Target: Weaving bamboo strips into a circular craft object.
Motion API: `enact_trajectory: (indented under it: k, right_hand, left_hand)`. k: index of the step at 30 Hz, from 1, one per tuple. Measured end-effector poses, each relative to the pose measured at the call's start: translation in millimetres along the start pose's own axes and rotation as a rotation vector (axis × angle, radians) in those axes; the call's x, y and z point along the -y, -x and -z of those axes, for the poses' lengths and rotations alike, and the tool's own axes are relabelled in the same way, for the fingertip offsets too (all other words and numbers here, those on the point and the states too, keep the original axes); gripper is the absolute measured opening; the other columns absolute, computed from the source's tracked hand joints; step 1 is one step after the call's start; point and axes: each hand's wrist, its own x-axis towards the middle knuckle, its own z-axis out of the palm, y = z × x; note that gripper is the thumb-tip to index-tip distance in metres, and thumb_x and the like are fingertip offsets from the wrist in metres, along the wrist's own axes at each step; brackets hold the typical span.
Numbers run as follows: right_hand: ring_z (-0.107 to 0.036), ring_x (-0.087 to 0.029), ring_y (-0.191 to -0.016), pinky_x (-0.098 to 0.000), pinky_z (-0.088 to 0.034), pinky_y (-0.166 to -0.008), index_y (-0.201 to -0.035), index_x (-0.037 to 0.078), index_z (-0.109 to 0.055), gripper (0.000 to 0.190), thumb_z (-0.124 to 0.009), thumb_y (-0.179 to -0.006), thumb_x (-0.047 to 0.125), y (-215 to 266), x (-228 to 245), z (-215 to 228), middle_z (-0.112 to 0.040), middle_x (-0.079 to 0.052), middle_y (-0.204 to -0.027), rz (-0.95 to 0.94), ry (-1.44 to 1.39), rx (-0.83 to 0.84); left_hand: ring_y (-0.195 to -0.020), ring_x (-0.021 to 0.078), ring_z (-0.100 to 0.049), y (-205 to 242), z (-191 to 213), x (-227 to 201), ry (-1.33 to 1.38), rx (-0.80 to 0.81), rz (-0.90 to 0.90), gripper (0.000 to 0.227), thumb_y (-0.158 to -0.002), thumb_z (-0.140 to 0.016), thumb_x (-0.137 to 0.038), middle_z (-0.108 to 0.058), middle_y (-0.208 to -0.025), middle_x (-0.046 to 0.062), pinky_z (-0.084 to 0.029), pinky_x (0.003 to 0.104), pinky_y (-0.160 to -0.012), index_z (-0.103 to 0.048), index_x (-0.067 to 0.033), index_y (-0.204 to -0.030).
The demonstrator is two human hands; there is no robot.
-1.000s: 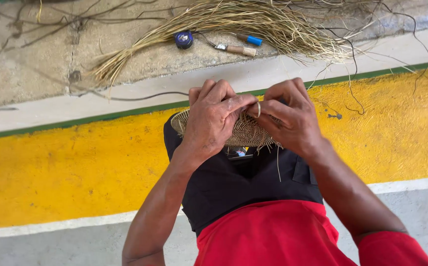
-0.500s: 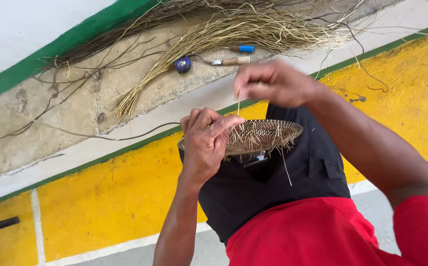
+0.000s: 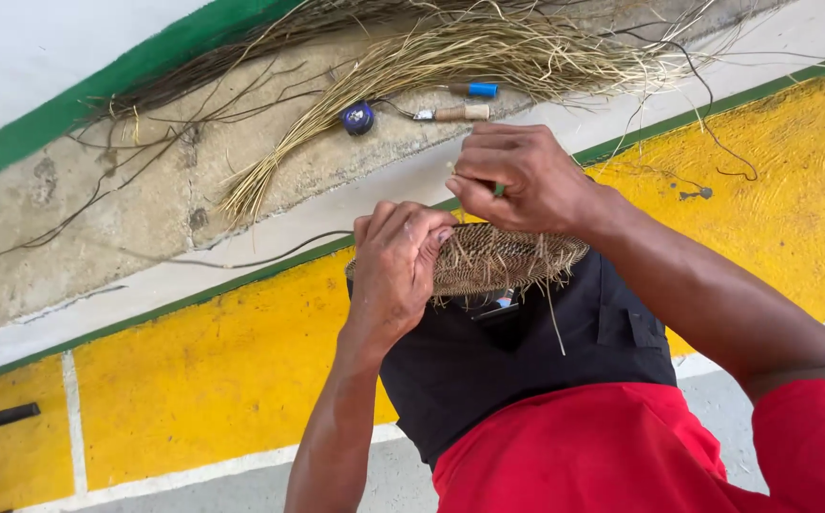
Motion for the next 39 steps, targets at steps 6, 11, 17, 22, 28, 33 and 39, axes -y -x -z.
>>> enact_trajectory:
  k: [6,11,17,22,28,33,39]
  right_hand:
    - [-0.054,-0.027,-0.067,-0.0426,-0.046,-0.061,-0.074,0.003,-0.057,0.020,-0.072,-0.086,0.006,4.0,20.1,-7.1,-0.056,-0.009,-0.071,0.390,0.420,-0.155]
    - [-0.061,-0.018,-0.079,-0.0343,-0.051,-0.069,-0.094,-0.002,-0.071,0.011,-0.069,-0.101,0.007,29.3,36.0,1.9,-0.066,-0.006,-0.080,-0.082,-0.025,-0.248]
    - [-0.066,-0.004,-0.071,-0.0254,-0.057,-0.064,-0.102,0.004,-0.073,0.012,-0.064,-0.098,0.012,71.2,51.6,16.1,-0.076,-0.004,-0.094,-0.408,-0.825,0.030]
    - [-0.062,-0.007,-0.072,-0.0245,-0.048,-0.061,-0.109,0.010,-0.068,0.020,-0.077,-0.092,0.010,71.3,49.8,2.0,-0.073,-0.002,-0.089,-0.662,-0.454,-0.018]
    - [-0.064,-0.021,-0.098,-0.0336,-0.051,-0.087,-0.107,0.013,-0.072,0.023,-0.084,-0.088,0.009,52.2,49.5,-1.8,-0.072,-0.003,-0.104,-0.119,0.165,-0.150]
    - [-0.065,-0.019,-0.099,-0.0360,-0.049,-0.090,-0.097,0.013,-0.068,0.022,-0.088,-0.086,0.010,53.2,39.6,-5.9,-0.073,0.003,-0.106,-0.166,0.197,-0.145]
    - [-0.060,-0.022,-0.103,-0.0353,-0.048,-0.089,-0.099,0.014,-0.070,0.025,-0.088,-0.083,0.009,51.5,31.6,-8.2,-0.069,0.001,-0.109,-0.093,0.206,-0.172]
  left_hand:
    - [-0.095,0.0235,-0.058,1.6,-6.4,-4.9,-0.038,-0.036,0.057,0.010,-0.101,-0.064,-0.019,-0.067,-0.097,0.001,-0.038,0.040,-0.089,-0.069,-0.0110,-0.104]
    - [-0.098,0.0192,-0.060,-0.6,-11.9,3.4,-0.063,-0.082,0.044,0.019,-0.096,-0.069,-0.012,-0.073,-0.103,-0.002,-0.038,0.038,-0.091,-0.071,-0.0145,-0.115]
    - [-0.105,0.0187,-0.059,0.5,-8.0,5.6,-0.037,-0.040,-0.008,0.037,-0.091,-0.066,-0.001,-0.074,-0.112,-0.002,-0.037,0.039,-0.094,-0.070,-0.0146,-0.125]
    - [-0.107,0.0195,-0.059,2.8,-11.6,5.3,-0.068,-0.053,-0.040,0.037,-0.092,-0.067,-0.001,-0.071,-0.113,-0.002,-0.038,0.039,-0.095,-0.069,-0.0152,-0.126]
    - [-0.103,0.0185,-0.059,7.7,-15.0,6.8,-0.106,-0.111,-0.037,0.039,-0.090,-0.069,-0.003,-0.071,-0.107,-0.004,-0.039,0.038,-0.095,-0.071,-0.0187,-0.126]
    - [-0.101,0.0174,-0.059,10.7,-14.6,6.2,-0.081,-0.126,-0.020,0.037,-0.093,-0.071,-0.006,-0.071,-0.106,-0.005,-0.038,0.037,-0.094,-0.070,-0.0190,-0.127]
    - [-0.100,0.0176,-0.058,7.9,-17.0,5.7,-0.073,-0.127,-0.040,0.036,-0.094,-0.070,-0.007,-0.072,-0.107,-0.006,-0.037,0.036,-0.094,-0.070,-0.0184,-0.128]
